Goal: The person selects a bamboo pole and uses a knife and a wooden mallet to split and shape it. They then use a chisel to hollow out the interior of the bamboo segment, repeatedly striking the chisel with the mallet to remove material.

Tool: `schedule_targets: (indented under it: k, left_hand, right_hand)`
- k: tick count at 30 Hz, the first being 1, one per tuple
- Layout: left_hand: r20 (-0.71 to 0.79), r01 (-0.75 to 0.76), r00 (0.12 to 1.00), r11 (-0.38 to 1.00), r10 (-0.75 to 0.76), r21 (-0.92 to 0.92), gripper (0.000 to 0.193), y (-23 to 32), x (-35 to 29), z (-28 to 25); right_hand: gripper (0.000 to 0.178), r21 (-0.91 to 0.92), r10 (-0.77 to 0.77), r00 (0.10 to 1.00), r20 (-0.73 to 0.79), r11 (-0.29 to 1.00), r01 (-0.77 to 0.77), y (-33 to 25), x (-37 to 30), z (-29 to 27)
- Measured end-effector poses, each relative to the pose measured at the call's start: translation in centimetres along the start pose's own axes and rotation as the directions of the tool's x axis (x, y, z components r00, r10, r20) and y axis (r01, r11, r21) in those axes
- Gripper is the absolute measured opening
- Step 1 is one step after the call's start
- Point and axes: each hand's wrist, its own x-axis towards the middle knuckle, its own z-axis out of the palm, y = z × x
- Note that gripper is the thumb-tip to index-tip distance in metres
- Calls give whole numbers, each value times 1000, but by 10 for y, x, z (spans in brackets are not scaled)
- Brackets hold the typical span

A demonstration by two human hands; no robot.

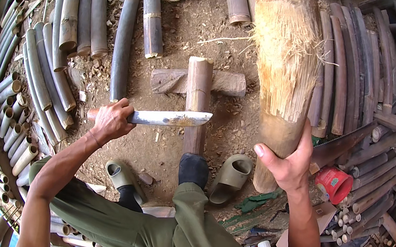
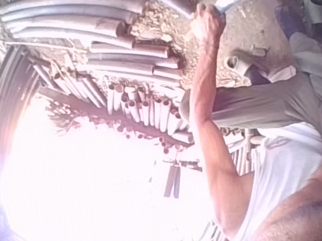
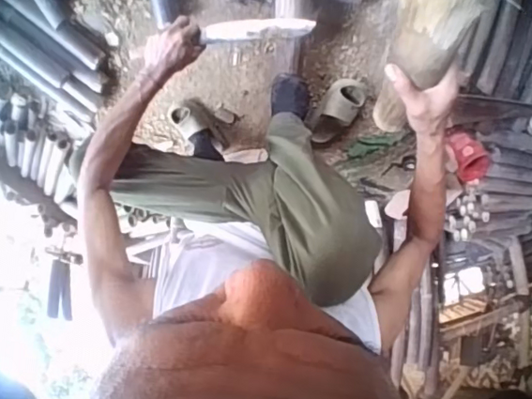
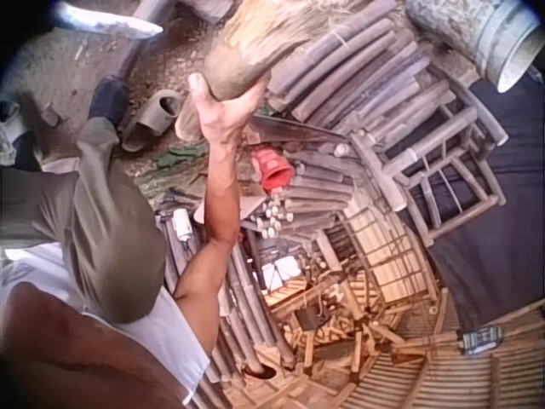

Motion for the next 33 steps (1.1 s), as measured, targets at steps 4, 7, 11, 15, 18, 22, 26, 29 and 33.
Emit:
schedule_targets:
  k: [4,7,11,15,18,22,26,29,33]
  left_hand:
    - [34,3,999,1000,-4,8,23,-1,2,1]
    - [85,0,996,1000,-3,31,23,-3,9,0]
    - [149,-26,988,1000,28,-10,20,-7,24,-10]
    - [200,-17,980,1000,13,16,20,-15,30,-7]
    - [266,34,963,998,-48,56,22,-16,41,-6]
    - [216,-46,976,998,34,49,23,-16,36,-7]
    - [281,0,959,997,-20,72,22,-13,42,-11]
    - [259,-3,966,998,-14,66,21,-14,40,-7]
    - [219,-62,975,997,49,53,22,-14,41,-4]
  right_hand:
    - [82,-37,-18,1000,23,999,19,1,1,3]
    - [88,-137,-103,993,56,984,110,2,2,15]
    - [76,-428,-479,743,467,613,664,2,6,31]
    - [43,-321,-461,277,843,-18,947,21,58,33]
    - [43,-509,-109,500,859,-78,857,22,63,32]
    - [33,-193,-528,227,818,120,974,5,19,59]
    - [46,-334,-360,335,871,67,940,27,63,29]
    - [65,-546,-122,561,819,138,827,4,42,33]
    - [35,-106,-610,184,771,162,981,-5,4,62]
